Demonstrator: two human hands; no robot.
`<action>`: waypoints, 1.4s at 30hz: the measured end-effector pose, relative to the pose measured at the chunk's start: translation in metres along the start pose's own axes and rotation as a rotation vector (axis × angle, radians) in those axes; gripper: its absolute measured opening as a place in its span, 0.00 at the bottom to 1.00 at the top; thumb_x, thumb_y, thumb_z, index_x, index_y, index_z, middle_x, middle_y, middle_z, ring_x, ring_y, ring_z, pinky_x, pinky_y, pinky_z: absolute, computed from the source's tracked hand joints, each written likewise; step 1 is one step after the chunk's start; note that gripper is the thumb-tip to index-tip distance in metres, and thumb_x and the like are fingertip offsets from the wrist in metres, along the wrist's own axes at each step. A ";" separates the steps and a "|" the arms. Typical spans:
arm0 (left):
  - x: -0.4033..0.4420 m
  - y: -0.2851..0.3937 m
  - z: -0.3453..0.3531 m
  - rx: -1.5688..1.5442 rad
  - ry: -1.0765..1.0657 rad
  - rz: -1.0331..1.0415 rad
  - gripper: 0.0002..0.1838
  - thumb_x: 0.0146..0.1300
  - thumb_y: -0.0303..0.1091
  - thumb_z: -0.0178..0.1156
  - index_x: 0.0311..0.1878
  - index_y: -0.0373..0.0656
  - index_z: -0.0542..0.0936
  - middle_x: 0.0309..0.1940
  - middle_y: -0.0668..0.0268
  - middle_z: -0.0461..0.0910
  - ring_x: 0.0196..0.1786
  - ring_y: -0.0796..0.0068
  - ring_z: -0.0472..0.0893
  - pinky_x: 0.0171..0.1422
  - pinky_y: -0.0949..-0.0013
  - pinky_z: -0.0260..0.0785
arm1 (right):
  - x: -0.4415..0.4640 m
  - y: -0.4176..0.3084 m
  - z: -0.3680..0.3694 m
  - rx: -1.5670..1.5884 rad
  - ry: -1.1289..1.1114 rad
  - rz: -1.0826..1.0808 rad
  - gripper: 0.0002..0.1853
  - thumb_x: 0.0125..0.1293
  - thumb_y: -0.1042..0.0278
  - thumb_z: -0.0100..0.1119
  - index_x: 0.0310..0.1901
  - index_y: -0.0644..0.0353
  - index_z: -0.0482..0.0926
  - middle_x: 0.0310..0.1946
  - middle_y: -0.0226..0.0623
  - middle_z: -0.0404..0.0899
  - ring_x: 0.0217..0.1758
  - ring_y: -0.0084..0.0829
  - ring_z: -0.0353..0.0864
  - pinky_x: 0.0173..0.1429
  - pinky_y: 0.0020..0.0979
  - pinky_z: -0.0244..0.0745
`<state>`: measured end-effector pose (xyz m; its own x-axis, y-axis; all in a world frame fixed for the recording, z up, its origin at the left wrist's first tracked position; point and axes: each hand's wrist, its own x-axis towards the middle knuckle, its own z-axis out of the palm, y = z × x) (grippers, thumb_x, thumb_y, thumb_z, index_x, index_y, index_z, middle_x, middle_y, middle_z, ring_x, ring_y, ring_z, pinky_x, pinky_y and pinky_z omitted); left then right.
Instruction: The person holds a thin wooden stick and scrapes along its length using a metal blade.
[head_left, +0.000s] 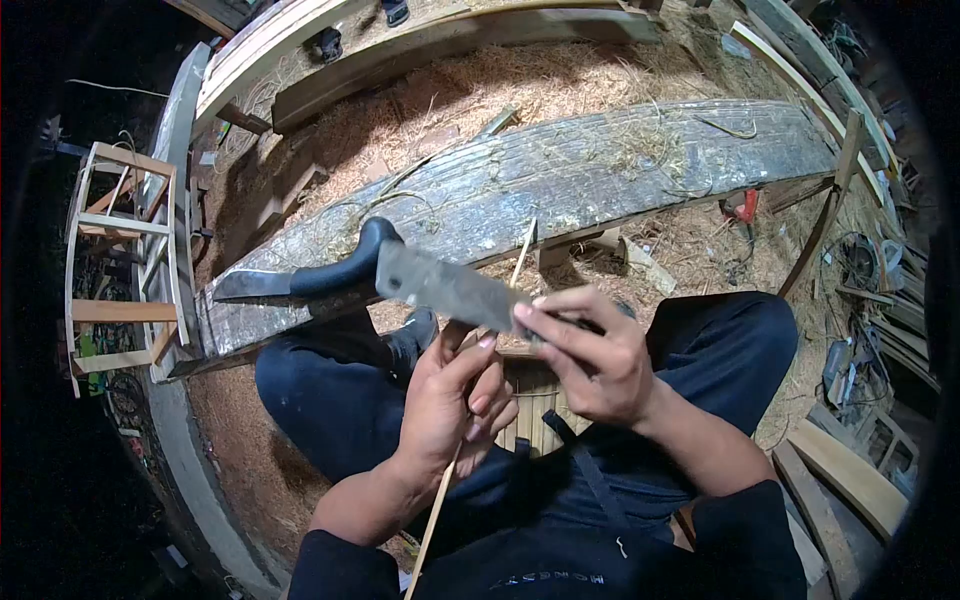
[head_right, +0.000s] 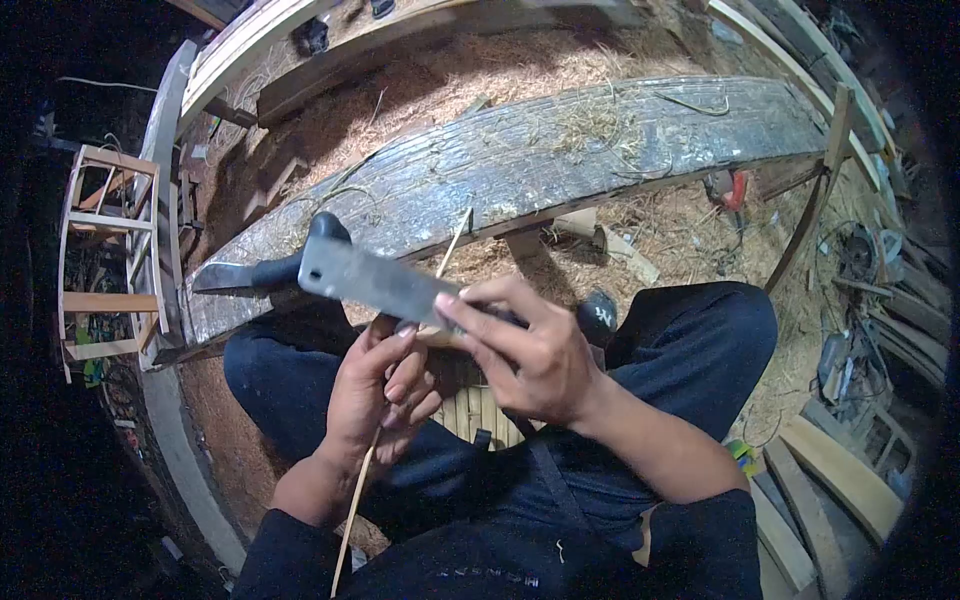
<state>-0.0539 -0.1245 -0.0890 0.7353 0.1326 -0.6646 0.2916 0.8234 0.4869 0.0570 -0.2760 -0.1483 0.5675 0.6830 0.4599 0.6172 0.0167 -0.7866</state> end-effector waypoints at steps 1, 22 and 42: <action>-0.003 0.000 0.002 0.007 0.033 -0.018 0.20 0.78 0.32 0.49 0.71 0.47 0.66 0.12 0.72 0.60 0.09 0.81 0.55 0.15 0.75 0.49 | -0.002 0.000 0.001 -0.028 -0.013 -0.068 0.22 0.61 0.79 0.66 0.59 0.61 0.83 0.45 0.45 0.80 0.40 0.38 0.87 0.41 0.34 0.83; -0.004 0.000 -0.004 -0.004 0.006 -0.021 0.17 0.80 0.32 0.47 0.68 0.46 0.70 0.12 0.75 0.58 0.09 0.84 0.54 0.15 0.76 0.48 | -0.007 0.007 0.006 0.006 -0.003 0.091 0.24 0.58 0.86 0.63 0.58 0.64 0.84 0.46 0.44 0.78 0.44 0.35 0.84 0.47 0.31 0.80; -0.008 0.002 -0.008 0.025 0.034 -0.005 0.21 0.80 0.30 0.44 0.73 0.43 0.66 0.13 0.74 0.57 0.09 0.83 0.53 0.15 0.75 0.48 | 0.003 0.029 0.010 -0.145 0.057 0.140 0.24 0.61 0.77 0.68 0.61 0.57 0.81 0.44 0.43 0.78 0.38 0.40 0.85 0.39 0.36 0.82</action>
<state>-0.0640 -0.1194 -0.0869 0.7126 0.1479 -0.6859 0.3108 0.8099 0.4975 0.0713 -0.2659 -0.1733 0.6809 0.6285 0.3759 0.5995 -0.1835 -0.7791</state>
